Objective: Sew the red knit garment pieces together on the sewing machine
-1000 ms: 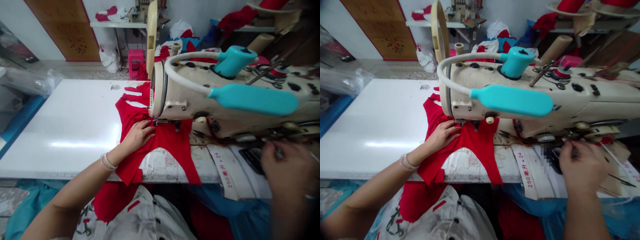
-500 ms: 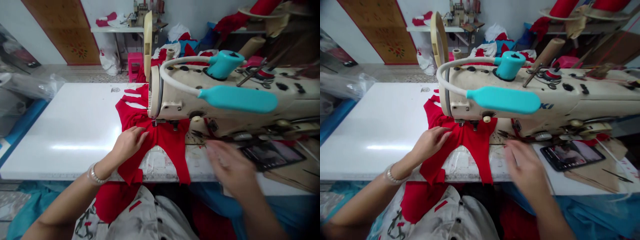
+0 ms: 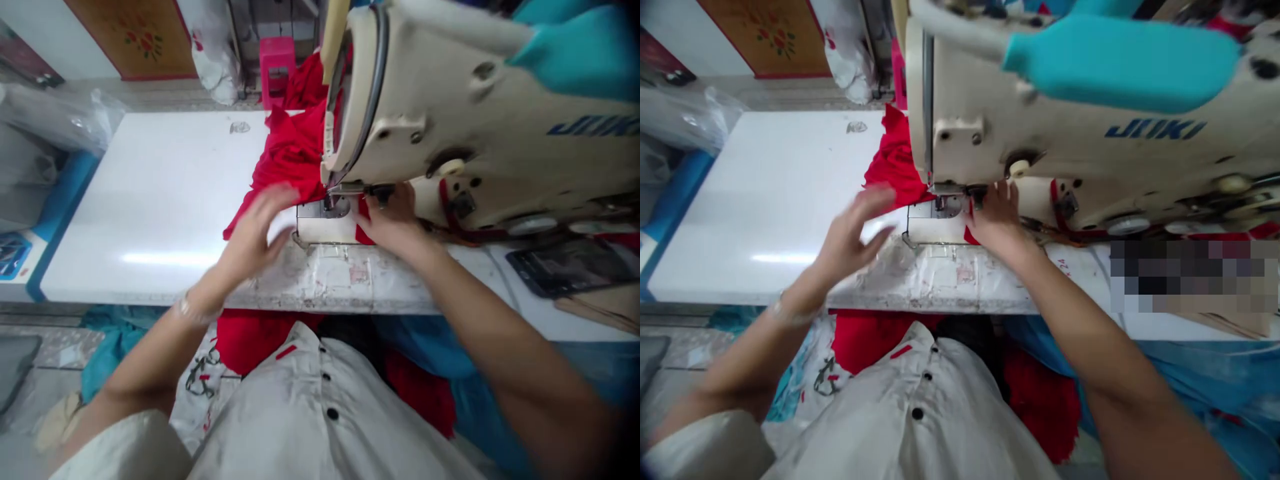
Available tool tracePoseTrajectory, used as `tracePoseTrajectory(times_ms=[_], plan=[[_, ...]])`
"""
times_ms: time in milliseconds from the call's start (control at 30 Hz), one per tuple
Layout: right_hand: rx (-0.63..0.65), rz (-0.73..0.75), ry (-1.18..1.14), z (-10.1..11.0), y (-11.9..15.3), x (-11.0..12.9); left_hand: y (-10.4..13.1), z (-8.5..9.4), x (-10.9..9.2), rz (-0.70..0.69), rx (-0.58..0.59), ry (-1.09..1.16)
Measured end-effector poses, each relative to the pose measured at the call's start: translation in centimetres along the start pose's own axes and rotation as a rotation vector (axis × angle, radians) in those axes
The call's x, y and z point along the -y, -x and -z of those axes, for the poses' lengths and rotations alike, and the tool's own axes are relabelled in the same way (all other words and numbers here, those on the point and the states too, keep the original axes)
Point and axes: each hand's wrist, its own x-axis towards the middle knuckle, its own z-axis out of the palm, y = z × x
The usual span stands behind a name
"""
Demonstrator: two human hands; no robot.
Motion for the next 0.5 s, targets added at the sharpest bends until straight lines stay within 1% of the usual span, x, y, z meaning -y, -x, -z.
tracePoseTrajectory(times_ms=[33,67,100,133,167,200,233,267,300,367,433,500], plan=[[0.002,0.002,-0.013,0.6,2.8,0.6,3.5,0.2,-1.2,-0.034,0.177,0.164],[0.026,0.04,-0.094,1.2,5.7,1.1,7.0,0.1,-2.0,-0.044,0.387,0.311],[0.092,0.079,-0.229,1.5,8.8,1.6,10.1,-0.5,-2.3,-0.036,0.605,0.414],[0.214,0.098,-0.382,1.4,11.7,2.1,12.9,-1.4,-2.0,0.006,0.777,0.445],[0.37,0.12,-0.544,0.8,14.2,2.6,15.2,-2.7,-1.2,0.09,0.773,0.372],[0.549,0.131,-0.682,-0.3,16.2,3.0,16.9,-4.1,0.1,0.211,0.659,0.227],[0.7,0.107,-0.771,-2.0,17.7,3.3,18.1,-5.7,1.7,0.327,0.533,0.079],[0.796,0.046,-0.809,-4.2,18.5,3.6,18.8,-7.2,3.3,0.406,0.444,-0.027],[0.777,-0.079,-0.804,-6.7,18.7,3.8,19.1,-8.5,4.7,0.446,0.391,-0.083],[0.623,-0.271,-0.753,-11.9,17.7,4.1,19.0,-10.5,6.9,0.473,0.333,-0.146],[0.529,-0.406,-0.747,-16.3,16.0,4.4,18.9,-11.5,7.9,0.463,0.313,-0.186],[0.525,-0.51,-0.796,-19.5,14.7,4.8,19.2,-11.4,8.3,0.45,0.329,-0.221]])
